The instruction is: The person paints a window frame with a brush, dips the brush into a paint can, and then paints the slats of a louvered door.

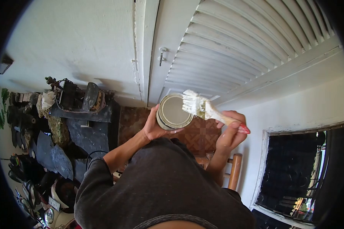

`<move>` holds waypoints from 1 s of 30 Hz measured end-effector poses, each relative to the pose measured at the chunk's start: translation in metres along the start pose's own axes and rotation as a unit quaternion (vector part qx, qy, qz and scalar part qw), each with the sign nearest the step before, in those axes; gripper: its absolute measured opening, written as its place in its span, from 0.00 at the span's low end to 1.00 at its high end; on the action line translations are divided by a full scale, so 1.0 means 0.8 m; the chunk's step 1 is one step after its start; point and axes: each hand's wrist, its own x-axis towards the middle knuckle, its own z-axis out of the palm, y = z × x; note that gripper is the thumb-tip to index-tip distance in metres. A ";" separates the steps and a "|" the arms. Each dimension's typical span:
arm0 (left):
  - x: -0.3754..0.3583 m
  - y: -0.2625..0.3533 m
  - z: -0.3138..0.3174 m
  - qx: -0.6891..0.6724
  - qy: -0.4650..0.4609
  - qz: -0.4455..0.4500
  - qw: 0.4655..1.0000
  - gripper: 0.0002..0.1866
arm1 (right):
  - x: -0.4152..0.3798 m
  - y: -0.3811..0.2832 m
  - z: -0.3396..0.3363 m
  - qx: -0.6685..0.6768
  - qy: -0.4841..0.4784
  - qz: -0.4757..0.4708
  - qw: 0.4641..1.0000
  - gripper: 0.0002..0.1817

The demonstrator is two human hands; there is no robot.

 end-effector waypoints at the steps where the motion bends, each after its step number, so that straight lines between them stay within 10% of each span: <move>1: -0.001 0.000 0.000 -0.001 0.001 -0.002 1.000 0.40 | 0.000 0.001 0.002 0.005 -0.005 0.002 1.000 0.26; 30: -0.014 0.002 -0.005 0.078 0.092 0.036 0.992 0.39 | 0.045 0.002 0.052 -0.116 -0.341 0.001 0.933 0.14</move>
